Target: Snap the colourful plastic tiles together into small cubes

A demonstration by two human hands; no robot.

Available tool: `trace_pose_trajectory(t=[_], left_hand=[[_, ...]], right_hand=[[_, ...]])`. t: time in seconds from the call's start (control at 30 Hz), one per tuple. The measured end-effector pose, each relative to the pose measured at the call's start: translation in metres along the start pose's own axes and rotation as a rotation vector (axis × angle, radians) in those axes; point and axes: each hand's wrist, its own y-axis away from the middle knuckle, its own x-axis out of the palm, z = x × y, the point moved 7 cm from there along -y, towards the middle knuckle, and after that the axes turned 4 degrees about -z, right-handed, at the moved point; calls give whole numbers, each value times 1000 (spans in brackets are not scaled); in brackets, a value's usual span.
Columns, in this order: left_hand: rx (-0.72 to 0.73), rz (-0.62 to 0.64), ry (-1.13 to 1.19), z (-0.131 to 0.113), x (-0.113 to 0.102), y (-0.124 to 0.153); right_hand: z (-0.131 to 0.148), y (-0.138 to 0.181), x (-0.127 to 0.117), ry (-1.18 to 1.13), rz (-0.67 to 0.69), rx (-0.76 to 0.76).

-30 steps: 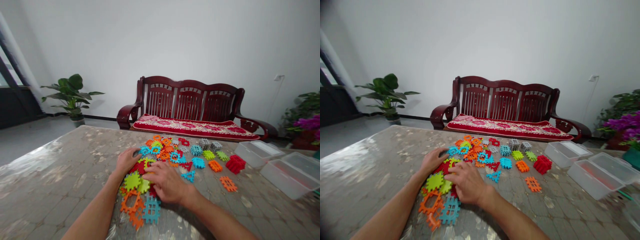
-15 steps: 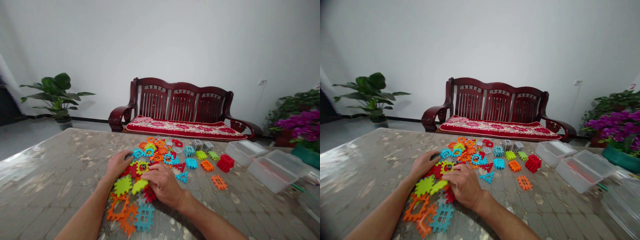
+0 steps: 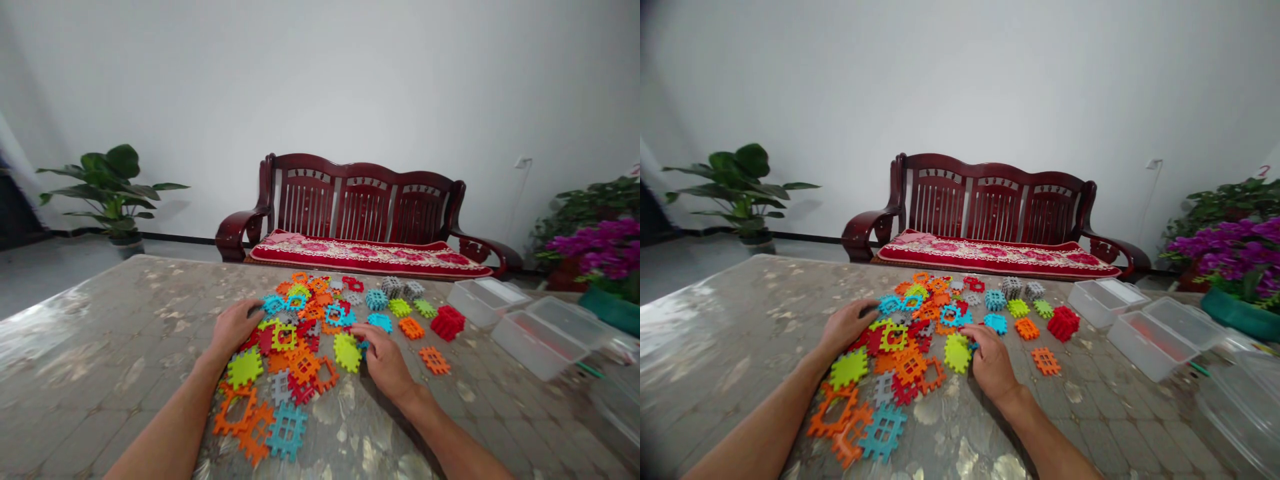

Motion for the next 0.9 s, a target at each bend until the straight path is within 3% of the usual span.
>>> trace_pose_trajectory(t=[0.17, 0.33, 0.67, 0.77, 0.9], left_hand=[[-14, 1, 2, 2, 1, 0], [-15, 7, 1, 0, -1, 1], [-20, -14, 7, 1, -2, 1], [-15, -19, 8, 2, 0, 0], [-20, 5, -5, 2, 1, -1]], right_hand=[[13, 5, 2, 202, 134, 79], [34, 11, 2, 412, 274, 59], [40, 20, 11, 623, 308, -33], [36, 10, -3, 639, 258, 2], [6, -23, -49, 766, 135, 196]])
